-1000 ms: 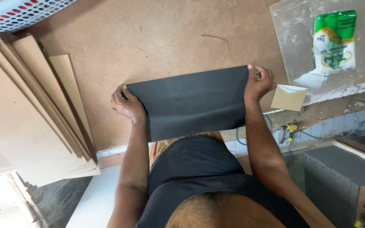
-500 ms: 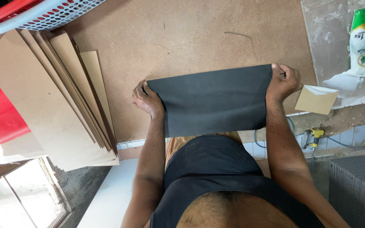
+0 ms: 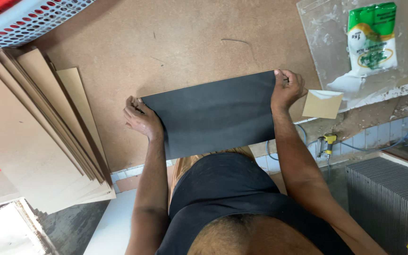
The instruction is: The person repeatedly applies glue to cardboard sheets, places black sheets on top, and trims the edges with a utility knife. The person stacks the finished units and continues the cycle.
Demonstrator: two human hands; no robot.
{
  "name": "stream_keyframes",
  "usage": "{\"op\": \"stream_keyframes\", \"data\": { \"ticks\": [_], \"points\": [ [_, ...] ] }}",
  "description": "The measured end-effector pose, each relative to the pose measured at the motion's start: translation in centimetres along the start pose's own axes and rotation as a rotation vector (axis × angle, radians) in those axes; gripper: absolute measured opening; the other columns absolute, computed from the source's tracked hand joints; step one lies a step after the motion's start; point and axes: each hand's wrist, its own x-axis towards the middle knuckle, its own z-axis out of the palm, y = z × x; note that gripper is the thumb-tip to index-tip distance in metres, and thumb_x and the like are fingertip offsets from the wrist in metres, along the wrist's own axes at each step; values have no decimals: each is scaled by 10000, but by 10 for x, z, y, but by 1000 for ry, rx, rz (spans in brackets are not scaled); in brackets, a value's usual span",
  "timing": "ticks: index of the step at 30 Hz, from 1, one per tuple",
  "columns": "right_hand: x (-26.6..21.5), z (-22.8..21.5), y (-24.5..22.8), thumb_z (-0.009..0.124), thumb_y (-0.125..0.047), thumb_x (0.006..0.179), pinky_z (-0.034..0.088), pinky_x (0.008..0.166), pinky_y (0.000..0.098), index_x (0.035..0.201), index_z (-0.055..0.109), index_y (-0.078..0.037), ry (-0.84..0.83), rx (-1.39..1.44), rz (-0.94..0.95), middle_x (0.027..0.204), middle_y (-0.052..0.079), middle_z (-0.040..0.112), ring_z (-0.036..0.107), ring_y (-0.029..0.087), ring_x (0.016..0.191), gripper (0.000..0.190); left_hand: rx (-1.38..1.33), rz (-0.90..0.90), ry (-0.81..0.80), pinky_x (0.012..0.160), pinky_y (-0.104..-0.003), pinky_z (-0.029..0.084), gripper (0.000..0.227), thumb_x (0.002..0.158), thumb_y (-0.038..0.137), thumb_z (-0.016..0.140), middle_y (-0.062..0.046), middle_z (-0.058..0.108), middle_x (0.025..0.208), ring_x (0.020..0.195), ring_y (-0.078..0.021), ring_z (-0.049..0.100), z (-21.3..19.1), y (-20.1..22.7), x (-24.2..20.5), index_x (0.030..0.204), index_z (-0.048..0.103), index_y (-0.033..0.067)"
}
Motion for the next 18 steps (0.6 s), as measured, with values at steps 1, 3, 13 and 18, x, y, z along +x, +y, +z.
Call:
{"op": "stream_keyframes", "data": {
  "ticks": [1, 3, 13, 18],
  "points": [
    [0, 0, 0, 877, -311, 905, 347, 914, 466, 918, 748, -168, 3, -6, -3, 946, -34, 690, 617, 219, 1002, 193, -21, -1, 9, 975, -491, 372, 382, 1082, 334, 572, -91, 620, 1230, 1077, -202, 592, 0, 1, 0, 1384, 569, 100],
    [2, -1, 1, 870, -317, 905, 343, 921, 472, 920, 746, -172, 9, -21, -8, 951, -38, 692, 616, 213, 1002, 191, 79, 326, 177, 999, -493, 377, 451, 1073, 400, 595, -127, 577, 1302, 1143, -226, 548, 2, 8, -6, 1410, 538, 105],
    [2, 1, 0, 814, -353, 959, 370, 936, 491, 990, 714, -172, -24, -64, -9, 968, -33, 681, 621, 211, 1028, 209, 274, 925, -737, 1270, -515, 65, 1073, 908, 842, 331, -148, 150, 1702, 1576, -274, 91, -6, 67, -87, 1619, 234, 44],
    [-8, -6, -34, 625, -305, 1090, 357, 1025, 523, 1238, 660, -165, 91, -221, -237, 1199, 55, 650, 592, 276, 1172, 207, 360, 937, -795, 1274, -521, 31, 1165, 842, 904, 352, -149, 113, 1703, 1579, -278, 41, -15, 73, -84, 1621, 193, 53]
  ]
}}
